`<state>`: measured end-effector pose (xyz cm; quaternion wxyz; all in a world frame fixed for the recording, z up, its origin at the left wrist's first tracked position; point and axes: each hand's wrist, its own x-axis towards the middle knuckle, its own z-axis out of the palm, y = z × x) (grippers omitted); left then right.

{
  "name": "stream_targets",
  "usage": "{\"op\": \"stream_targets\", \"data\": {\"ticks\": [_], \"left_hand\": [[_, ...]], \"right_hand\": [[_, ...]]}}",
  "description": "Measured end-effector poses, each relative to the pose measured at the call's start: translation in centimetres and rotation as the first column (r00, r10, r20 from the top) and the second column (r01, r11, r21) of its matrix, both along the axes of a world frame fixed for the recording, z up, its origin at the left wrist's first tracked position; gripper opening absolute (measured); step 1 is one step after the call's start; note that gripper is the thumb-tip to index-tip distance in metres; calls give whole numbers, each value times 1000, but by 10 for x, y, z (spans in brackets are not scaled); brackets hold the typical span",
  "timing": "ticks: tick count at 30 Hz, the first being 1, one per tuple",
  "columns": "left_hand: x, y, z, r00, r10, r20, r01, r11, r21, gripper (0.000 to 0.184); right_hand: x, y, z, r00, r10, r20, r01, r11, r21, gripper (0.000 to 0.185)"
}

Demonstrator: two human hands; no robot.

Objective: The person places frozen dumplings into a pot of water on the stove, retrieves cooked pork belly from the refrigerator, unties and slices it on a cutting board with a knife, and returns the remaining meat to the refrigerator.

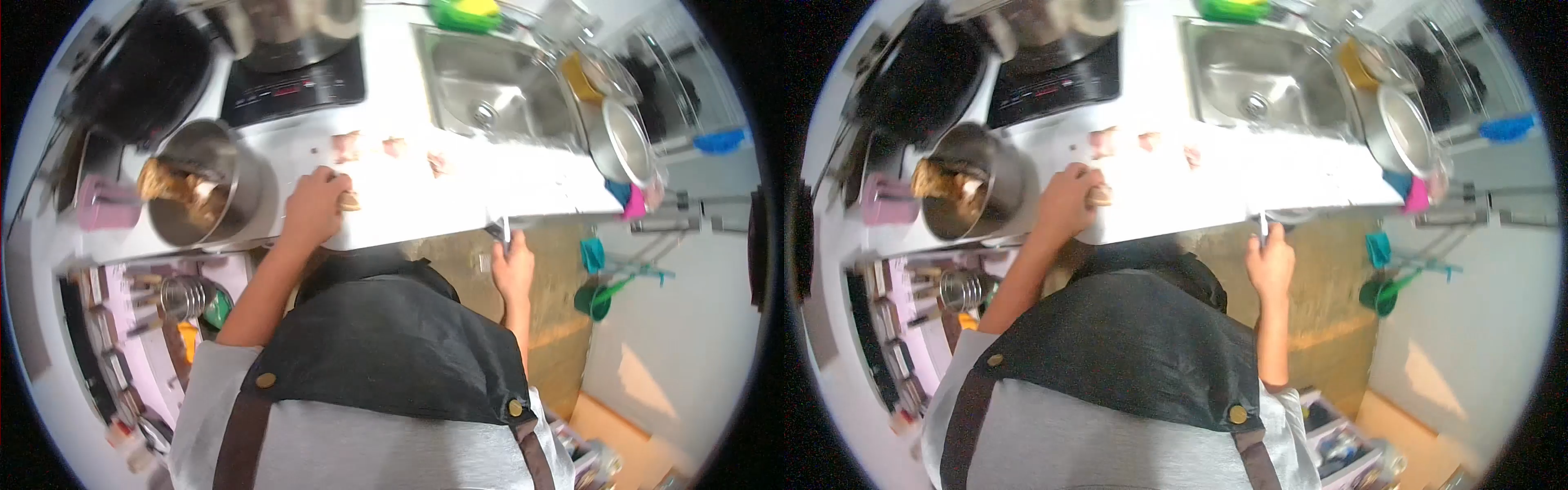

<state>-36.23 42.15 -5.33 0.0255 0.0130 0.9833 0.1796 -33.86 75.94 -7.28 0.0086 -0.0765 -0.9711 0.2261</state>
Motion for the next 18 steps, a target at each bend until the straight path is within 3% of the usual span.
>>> {"op": "stream_targets", "data": {"ticks": [2,4,6,8,9,11,12,14,15,18], "left_hand": [[0,-12,-20,993,-32,-112,45,992,116,31],[10,-13,-11,965,89,-245,-3,944,330,30],[18,-19,1,921,175,-348,32,857,515,39],[32,-27,32,909,294,-297,18,682,731,44],[36,-38,48,902,309,-303,9,687,727,44],[46,-61,77,704,356,-614,17,857,515,44],[49,-73,85,668,420,-615,-26,838,545,42],[55,-99,105,707,433,-560,-247,892,378,42],[51,-115,99,729,381,-569,-243,921,305,42],[53,-141,89,817,388,-428,-227,897,380,39]], "right_hand": [[-11,-7,5,997,47,-66,-50,998,-40,24],[-17,-27,18,990,134,-45,-137,988,-72,23],[-24,-49,26,981,195,-22,-196,975,-100,22],[-24,-75,29,943,327,63,-320,942,-98,22],[-26,-84,16,913,404,-51,-407,911,-63,25],[-30,-101,6,873,484,-67,-485,874,-10,29],[-31,-109,2,853,513,-97,-515,857,9,30],[-33,-126,2,851,517,-98,-517,855,19,31],[-33,-133,2,856,505,-111,-505,863,37,31],[-37,-148,2,863,489,-126,-486,872,62,33]]}}
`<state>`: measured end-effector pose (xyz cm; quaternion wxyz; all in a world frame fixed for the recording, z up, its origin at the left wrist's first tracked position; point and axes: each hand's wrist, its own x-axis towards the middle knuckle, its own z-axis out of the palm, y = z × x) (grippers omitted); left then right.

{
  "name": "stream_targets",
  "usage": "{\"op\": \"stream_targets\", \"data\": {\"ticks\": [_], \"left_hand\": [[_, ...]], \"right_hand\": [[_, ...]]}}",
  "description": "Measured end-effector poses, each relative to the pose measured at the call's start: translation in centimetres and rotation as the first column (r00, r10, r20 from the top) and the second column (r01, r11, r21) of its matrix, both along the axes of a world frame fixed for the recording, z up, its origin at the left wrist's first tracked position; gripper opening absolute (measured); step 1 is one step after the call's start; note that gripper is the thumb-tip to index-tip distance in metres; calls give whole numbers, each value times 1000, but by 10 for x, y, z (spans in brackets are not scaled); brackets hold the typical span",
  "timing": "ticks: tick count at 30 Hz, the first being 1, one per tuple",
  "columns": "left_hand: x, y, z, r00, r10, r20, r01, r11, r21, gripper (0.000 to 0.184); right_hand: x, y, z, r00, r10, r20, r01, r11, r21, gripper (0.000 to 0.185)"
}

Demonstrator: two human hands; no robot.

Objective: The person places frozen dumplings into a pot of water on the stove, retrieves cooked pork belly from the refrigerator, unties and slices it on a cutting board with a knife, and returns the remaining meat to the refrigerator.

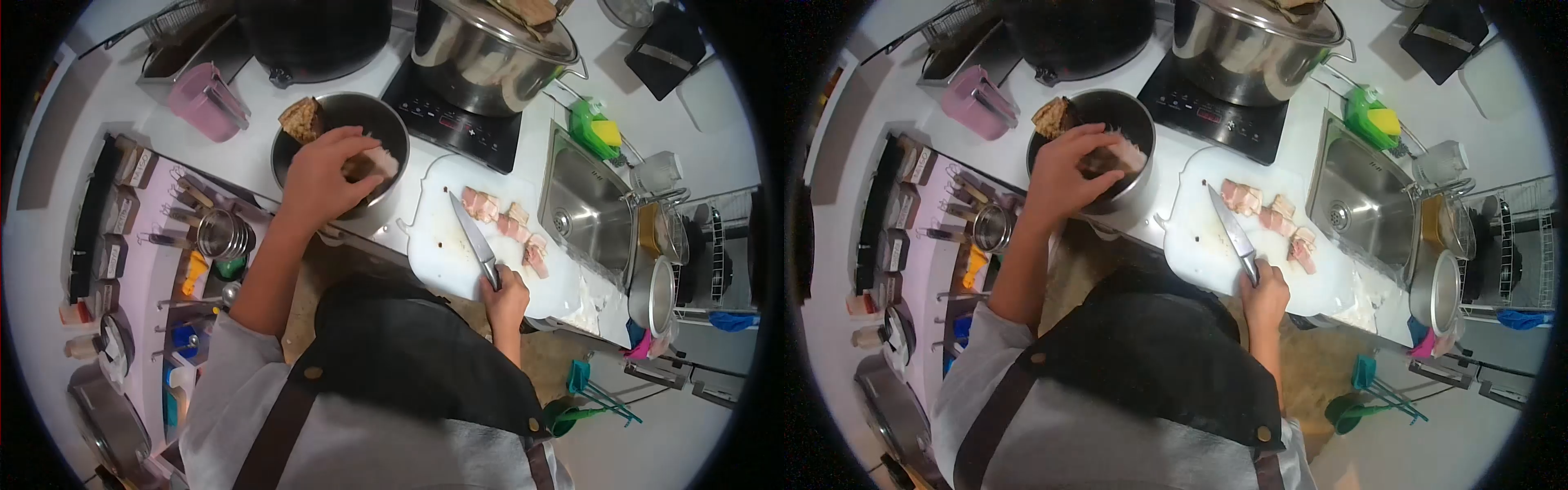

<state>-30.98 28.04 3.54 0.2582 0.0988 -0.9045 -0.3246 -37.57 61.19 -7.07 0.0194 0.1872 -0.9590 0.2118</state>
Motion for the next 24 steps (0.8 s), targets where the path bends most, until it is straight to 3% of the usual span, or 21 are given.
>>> {"op": "stream_targets", "data": {"ticks": [1,2,3,4,5,7,8,9,10,11,12,13,18,19,20,22,23,24], "left_hand": [[4,-5,2,994,45,-103,-49,998,-31,35],[10,-6,-2,947,267,-182,-229,952,203,25],[19,-7,-5,842,503,-196,-428,843,325,29],[31,-18,-16,749,602,-276,-572,798,187,41],[43,-25,-21,720,686,-104,-681,727,85,47],[67,-43,-54,672,608,423,-675,737,13,62],[71,-42,-56,717,380,584,-660,639,395,57],[71,-43,-58,770,102,629,-614,385,689,54],[67,-43,-60,776,86,625,-602,398,692,54],[63,-40,-62,861,-36,508,-501,121,857,44],[59,-37,-66,928,-117,353,-370,-184,911,34],[60,-38,-75,924,-151,351,-374,-170,912,34],[80,-44,-109,894,99,437,-428,-97,898,8],[92,-51,-122,913,3,407,-394,260,882,9],[104,-57,-134,916,-38,399,-304,583,754,10],[99,-53,-144,954,86,288,-294,70,953,20],[112,-53,-143,961,-75,265,-183,545,818,28],[106,-36,-125,970,-76,230,-182,399,899,25]], "right_hand": [[-2,-3,-1,1000,13,-10,-13,999,-30,33],[-3,-5,-1,1000,20,-17,-21,998,-58,33],[-3,-7,-4,1000,2,-20,-4,998,-61,33],[-3,-9,-8,999,36,-39,-40,992,-116,34],[-4,-12,-12,996,66,-61,-75,982,-172,34],[-7,-19,-17,994,69,-84,-81,985,-154,34],[-8,-22,-17,990,96,-100,-109,986,-128,34],[-9,-27,-11,992,96,-81,-103,991,-87,33],[-12,-35,-3,993,76,-87,-83,993,-87,33],[-12,-43,7,990,72,-125,-90,986,-142,33],[-13,-50,15,984,62,-165,-94,976,-197,33],[-14,-54,21,988,75,-133,-108,957,-269,33],[-16,-39,23,989,116,-95,-144,906,-398,24],[-11,-29,23,994,93,-50,-105,899,-425,24],[-7,-16,24,996,82,-17,-82,897,-435,23],[0,20,11,997,62,-44,-74,905,-419,22],[5,41,8,998,32,-52,-51,895,-443,22],[10,69,8,997,-36,-67,2,893,-450,22]]}}
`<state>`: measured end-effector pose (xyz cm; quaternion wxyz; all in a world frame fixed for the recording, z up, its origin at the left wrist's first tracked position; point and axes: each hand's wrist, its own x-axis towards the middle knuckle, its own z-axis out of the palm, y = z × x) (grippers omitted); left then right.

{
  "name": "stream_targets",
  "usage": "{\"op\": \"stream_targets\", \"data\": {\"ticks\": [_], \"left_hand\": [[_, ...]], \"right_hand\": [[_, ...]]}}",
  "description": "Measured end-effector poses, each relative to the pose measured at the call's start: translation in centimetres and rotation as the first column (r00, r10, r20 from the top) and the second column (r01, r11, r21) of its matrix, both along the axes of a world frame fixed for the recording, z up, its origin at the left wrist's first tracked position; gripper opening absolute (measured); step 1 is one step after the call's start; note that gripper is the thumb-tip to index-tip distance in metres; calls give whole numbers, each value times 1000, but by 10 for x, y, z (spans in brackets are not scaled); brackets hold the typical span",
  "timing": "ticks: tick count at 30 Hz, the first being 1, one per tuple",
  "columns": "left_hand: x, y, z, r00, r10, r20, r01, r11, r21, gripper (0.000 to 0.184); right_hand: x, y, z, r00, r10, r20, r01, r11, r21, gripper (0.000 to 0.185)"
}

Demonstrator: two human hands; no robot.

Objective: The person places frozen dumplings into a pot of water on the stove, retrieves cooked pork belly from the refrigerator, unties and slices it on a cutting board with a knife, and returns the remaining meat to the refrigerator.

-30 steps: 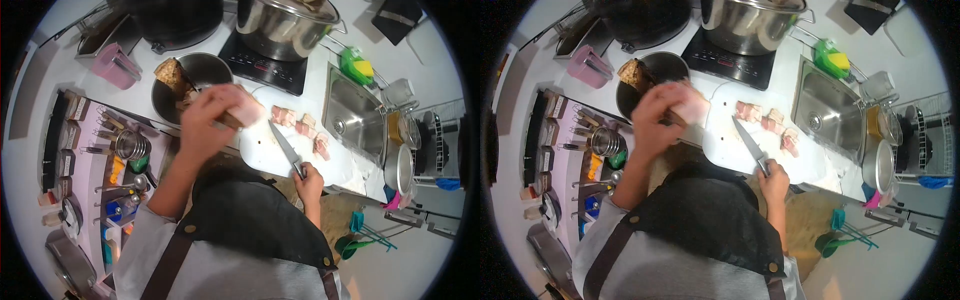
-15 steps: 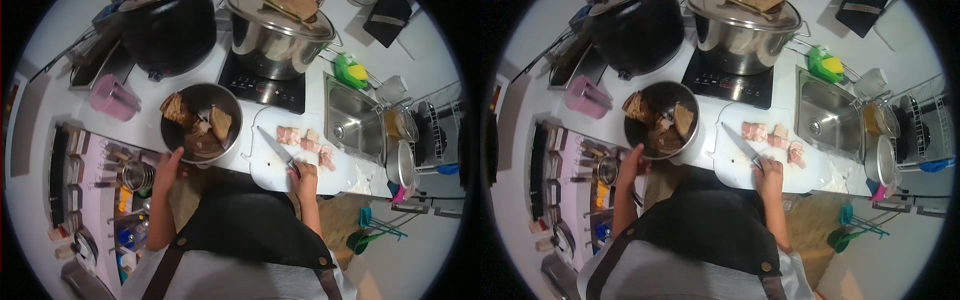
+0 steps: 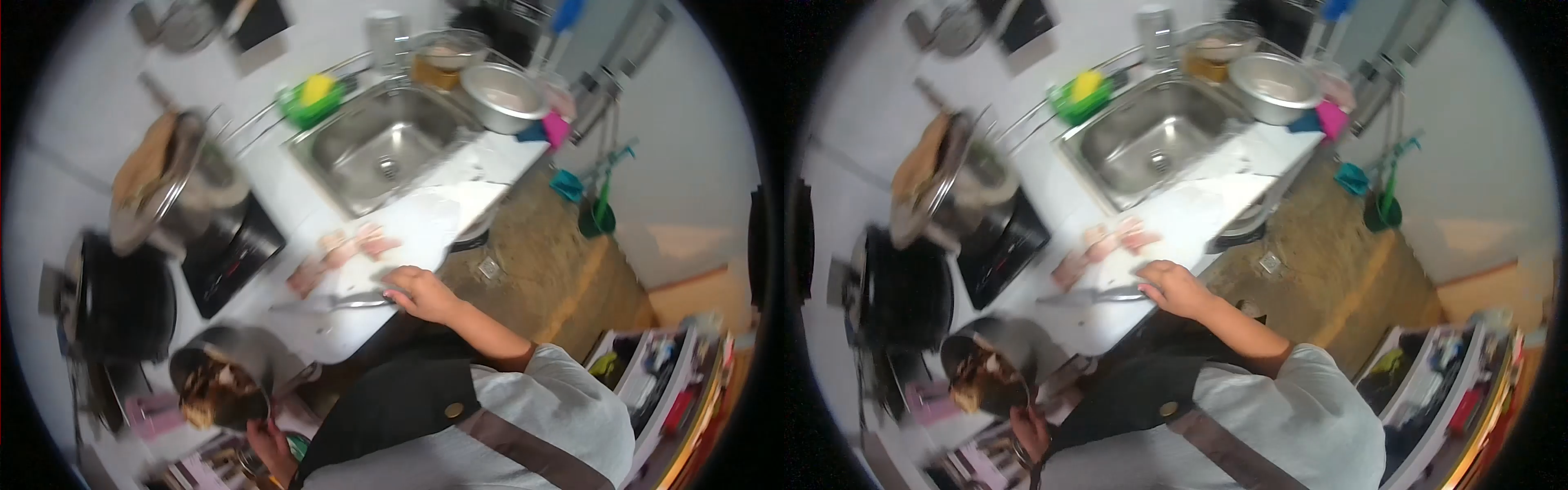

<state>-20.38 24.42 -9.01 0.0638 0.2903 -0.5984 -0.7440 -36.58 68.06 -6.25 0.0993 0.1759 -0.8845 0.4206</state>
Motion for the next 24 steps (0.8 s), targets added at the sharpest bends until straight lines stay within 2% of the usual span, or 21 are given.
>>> {"op": "stream_targets", "data": {"ticks": [2,3,5,6,8,9,10,12,14,15,18,19,20,21,22,23,24], "left_hand": [[-12,35,36,993,114,-22,-101,943,317,20],[-15,54,48,991,133,-13,-124,951,283,16],[-12,90,68,996,94,-2,-94,994,-49,8],[-4,108,77,997,82,0,-80,974,-213,6],[9,150,88,998,55,8,-48,920,-389,9],[9,186,97,998,53,27,-38,917,-397,7],[2,228,104,1000,14,26,-4,941,-339,7],[-14,306,114,998,-63,13,64,982,-176,13],[-29,391,127,987,-157,14,156,986,54,21],[-38,427,129,981,-193,12,187,965,184,25],[-63,535,141,943,-330,45,240,766,597,38],[-68,578,149,926,-349,144,169,725,668,35],[-80,581,125,864,-497,83,200,488,849,55],[-87,612,126,851,-509,127,199,537,819,49],[-97,648,128,838,-518,170,201,585,786,44],[-104,677,124,841,-518,157,210,580,787,44],[-112,705,120,830,-521,198,267,683,679,37]], "right_hand": [[16,63,-3,993,-121,-18,120,992,-29,22],[26,103,-7,975,-214,57,215,976,-18,24],[48,199,-19,916,-401,25,400,916,39,22],[59,253,-30,880,-475,1,475,879,53,20],[82,364,-39,822,-569,-3,568,820,71,14],[91,416,-40,789,-611,56,608,791,67,11],[98,462,-39,749,-650,128,648,759,60,9],[94,543,-38,686,-713,145,727,682,-84,15],[54,644,-11,714,-700,14,690,707,159,27],[27,682,-12,733,-680,-19,677,727,112,36],[-70,771,2,555,-823,-120,832,548,89,62],[-101,795,8,480,-868,-127,877,471,91,69],[-129,817,16,411,-910,-52,911,408,58,75],[-152,833,21,340,-940,26,940,341,28,81],[-170,843,25,342,-939,17,939,343,19,81],[-186,854,28,316,-942,116,949,311,-56,82],[-200,868,29,293,-931,217,954,271,-125,82]]}}
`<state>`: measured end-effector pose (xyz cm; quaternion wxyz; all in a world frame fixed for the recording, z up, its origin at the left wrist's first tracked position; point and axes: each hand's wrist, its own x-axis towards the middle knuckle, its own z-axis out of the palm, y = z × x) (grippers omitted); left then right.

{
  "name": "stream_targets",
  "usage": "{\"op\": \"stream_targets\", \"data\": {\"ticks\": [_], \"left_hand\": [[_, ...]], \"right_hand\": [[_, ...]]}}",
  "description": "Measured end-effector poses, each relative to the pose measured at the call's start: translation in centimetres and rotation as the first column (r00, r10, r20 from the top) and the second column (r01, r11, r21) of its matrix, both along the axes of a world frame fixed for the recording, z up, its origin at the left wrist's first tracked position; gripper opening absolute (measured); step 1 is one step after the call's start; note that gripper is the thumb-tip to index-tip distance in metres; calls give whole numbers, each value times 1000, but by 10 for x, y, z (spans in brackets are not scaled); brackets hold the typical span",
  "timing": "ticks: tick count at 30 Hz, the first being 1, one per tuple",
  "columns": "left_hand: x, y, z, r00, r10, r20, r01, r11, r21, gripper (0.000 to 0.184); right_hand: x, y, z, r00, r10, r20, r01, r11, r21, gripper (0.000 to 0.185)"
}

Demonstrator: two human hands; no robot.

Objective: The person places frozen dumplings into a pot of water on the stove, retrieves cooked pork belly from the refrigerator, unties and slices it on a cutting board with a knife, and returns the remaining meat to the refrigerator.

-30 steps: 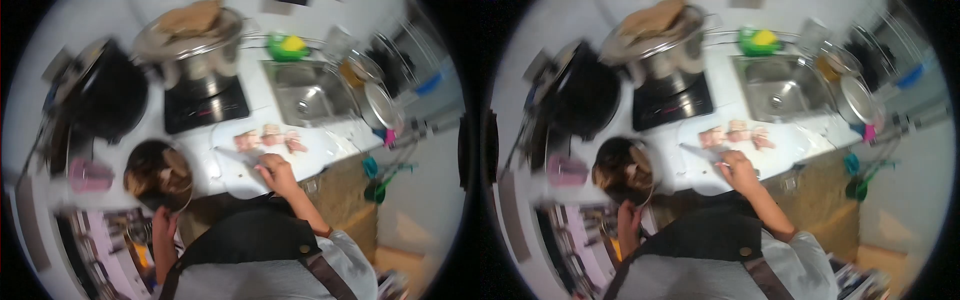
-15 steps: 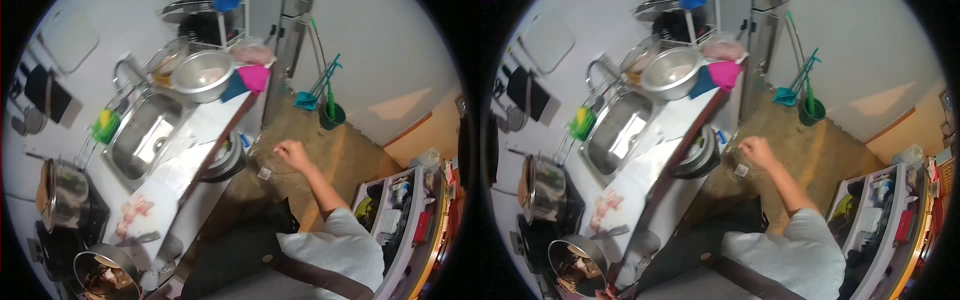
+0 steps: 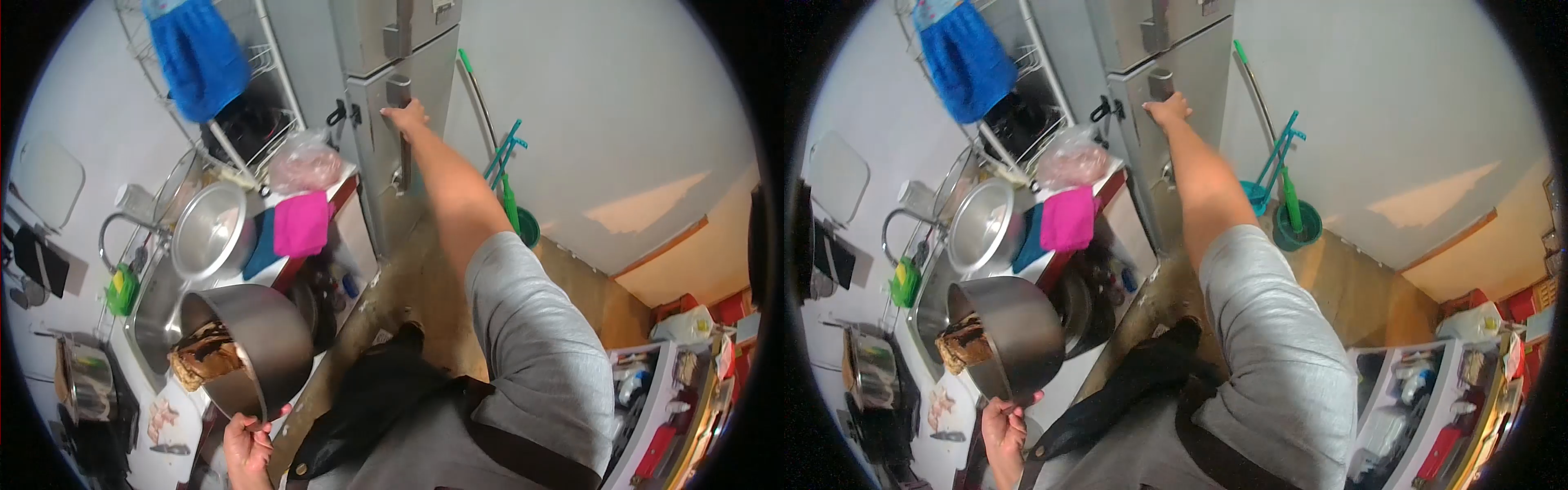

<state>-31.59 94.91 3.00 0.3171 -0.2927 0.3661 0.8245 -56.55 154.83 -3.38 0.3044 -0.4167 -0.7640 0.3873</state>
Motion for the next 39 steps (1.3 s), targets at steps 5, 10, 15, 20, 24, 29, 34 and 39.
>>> {"op": "stream_targets", "data": {"ticks": [5,10,15,20,24,29,34,39], "left_hand": [[-48,110,-45,991,-116,66,133,908,-398,22],[-70,215,-58,958,-257,124,285,887,-364,23],[-92,293,-82,908,-419,-26,394,872,-289,14],[-131,427,-107,967,-233,103,254,893,-371,15],[-196,544,-135,978,-202,-48,203,978,34,38],[-319,672,-149,977,-182,-108,180,983,-28,38],[-455,760,-172,940,-166,-298,101,970,-221,37],[-550,786,-199,886,-91,-455,30,990,-141,45]], "right_hand": [[-12,60,-36,936,326,-133,-316,944,90,39],[74,120,-57,879,421,-223,-420,906,53,28],[200,231,-87,874,150,-462,-102,987,127,34],[257,307,-66,947,47,-319,-41,999,24,37],[279,351,-57,967,92,-236,-98,995,-11,40],[290,370,-50,981,134,-140,-144,988,-61,43],[296,364,-48,990,140,-36,-143,983,-113,47],[292,350,-41,993,96,74,-82,983,-166,51]]}}
